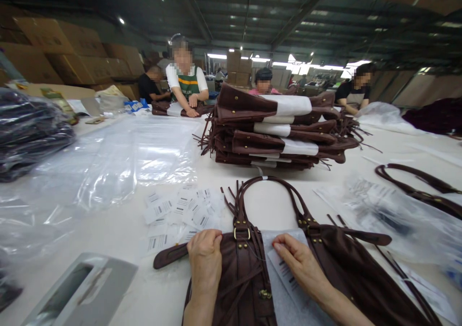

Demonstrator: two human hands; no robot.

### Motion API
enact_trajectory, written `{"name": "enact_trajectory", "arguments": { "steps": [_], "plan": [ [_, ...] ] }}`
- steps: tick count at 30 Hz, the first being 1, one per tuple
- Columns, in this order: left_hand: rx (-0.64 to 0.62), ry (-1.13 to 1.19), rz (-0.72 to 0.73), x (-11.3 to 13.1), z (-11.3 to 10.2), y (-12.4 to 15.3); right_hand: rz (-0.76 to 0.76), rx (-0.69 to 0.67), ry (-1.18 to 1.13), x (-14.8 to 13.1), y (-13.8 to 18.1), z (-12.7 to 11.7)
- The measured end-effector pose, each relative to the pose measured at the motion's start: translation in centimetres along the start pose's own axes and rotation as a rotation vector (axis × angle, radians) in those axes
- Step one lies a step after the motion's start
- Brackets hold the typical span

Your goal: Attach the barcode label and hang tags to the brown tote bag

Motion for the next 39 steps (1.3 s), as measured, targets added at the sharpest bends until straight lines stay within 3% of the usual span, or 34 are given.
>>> {"name": "enact_trajectory", "arguments": {
  "steps": [6,9,11,15,19,25,32,37,39],
  "plan": [
    [0.129,0.052,-0.004,0.0,-0.3,0.1,-0.018,-0.007,0.026,-0.6,0.2,-0.2],
    [0.155,0.186,-0.011,0.3,-1.1,0.2,-0.073,-0.029,0.039,-1.4,0.2,-0.3],
    [0.103,0.349,-0.075,0.6,-1.5,0.3,-0.128,-0.018,0.073,-1.8,0.2,-0.4],
    [-0.122,0.647,-0.248,1.5,-1.0,0.5,-0.215,-0.001,0.134,-2.7,-0.3,-0.1],
    [-0.23,0.823,-0.275,2.3,-0.4,0.8,-0.254,-0.082,0.211,-3.9,-1.3,1.0],
    [-0.398,0.73,-0.189,2.7,0.2,1.2,-0.302,-0.14,0.162,-4.9,-2.3,2.9],
    [-0.509,0.543,-0.038,3.6,0.8,1.6,-0.386,0.043,0.065,-4.1,-2.1,3.1],
    [-0.499,0.393,-0.024,3.7,1.4,1.7,-0.587,0.181,0.304,-5.0,-1.7,2.2],
    [-0.481,0.42,-0.068,3.6,1.4,1.7,-0.616,0.17,0.359,-5.3,-1.6,1.9]
  ]
}}
Point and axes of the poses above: each hand's wrist, its own y-axis away from the middle knuckle, its own z-axis out of the palm, x = y × z, the point moved 3 cm from there along -y, towards the middle knuckle, and after that the axes turned 7 degrees about -z, right-handed, at the moved point
